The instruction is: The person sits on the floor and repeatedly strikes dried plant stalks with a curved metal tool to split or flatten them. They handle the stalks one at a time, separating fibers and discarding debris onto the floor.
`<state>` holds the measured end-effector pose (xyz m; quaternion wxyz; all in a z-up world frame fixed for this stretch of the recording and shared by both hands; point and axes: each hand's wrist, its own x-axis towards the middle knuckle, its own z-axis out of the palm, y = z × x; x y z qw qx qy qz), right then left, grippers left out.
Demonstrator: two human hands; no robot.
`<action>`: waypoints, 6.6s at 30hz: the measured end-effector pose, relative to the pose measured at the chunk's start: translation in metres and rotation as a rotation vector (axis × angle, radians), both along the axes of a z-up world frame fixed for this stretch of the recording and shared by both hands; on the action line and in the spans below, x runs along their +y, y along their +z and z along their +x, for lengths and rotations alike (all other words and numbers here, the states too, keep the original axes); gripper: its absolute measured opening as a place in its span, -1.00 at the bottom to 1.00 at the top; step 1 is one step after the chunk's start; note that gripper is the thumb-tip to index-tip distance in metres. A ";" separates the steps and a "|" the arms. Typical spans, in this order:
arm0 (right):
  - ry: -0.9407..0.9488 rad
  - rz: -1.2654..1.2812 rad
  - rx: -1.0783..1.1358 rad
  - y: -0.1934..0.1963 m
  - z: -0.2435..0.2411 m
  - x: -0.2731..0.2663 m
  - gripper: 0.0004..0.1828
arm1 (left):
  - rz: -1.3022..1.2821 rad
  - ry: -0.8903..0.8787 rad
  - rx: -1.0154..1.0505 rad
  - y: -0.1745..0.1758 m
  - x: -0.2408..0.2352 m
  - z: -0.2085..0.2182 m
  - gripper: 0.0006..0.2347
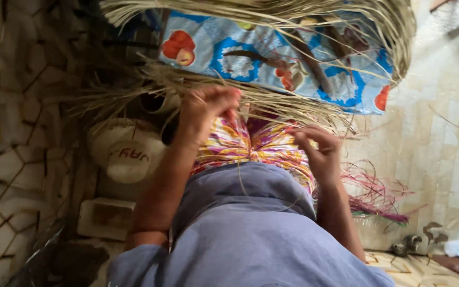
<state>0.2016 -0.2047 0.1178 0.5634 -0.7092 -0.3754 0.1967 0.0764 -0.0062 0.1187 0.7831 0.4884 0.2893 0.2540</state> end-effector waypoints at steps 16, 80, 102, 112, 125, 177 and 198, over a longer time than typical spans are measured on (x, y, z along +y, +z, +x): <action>0.094 0.024 0.262 -0.011 -0.013 0.011 -0.84 | -0.090 -0.091 -0.165 -0.023 -0.028 0.024 -0.84; 0.193 0.081 -0.070 0.044 0.005 0.015 -0.94 | 0.214 -0.211 -0.230 0.019 -0.061 0.016 -0.75; 0.076 -0.181 0.159 0.011 0.049 -0.039 -0.89 | 0.426 0.271 -0.099 -0.013 0.011 -0.046 -0.85; 0.072 -0.187 0.270 -0.015 0.056 -0.054 -0.86 | 0.418 0.285 -0.067 -0.016 0.016 -0.050 -0.85; 0.173 -0.064 0.552 -0.037 0.066 -0.070 -0.79 | 0.387 0.314 0.116 -0.003 0.017 -0.055 -0.79; -0.219 -0.406 0.130 -0.064 0.131 -0.100 -0.78 | -0.666 0.356 0.060 -0.161 0.190 -0.164 -0.84; -0.259 -0.516 -0.042 -0.062 0.144 -0.095 -0.85 | -0.787 0.660 -0.211 -0.230 0.222 -0.210 -0.86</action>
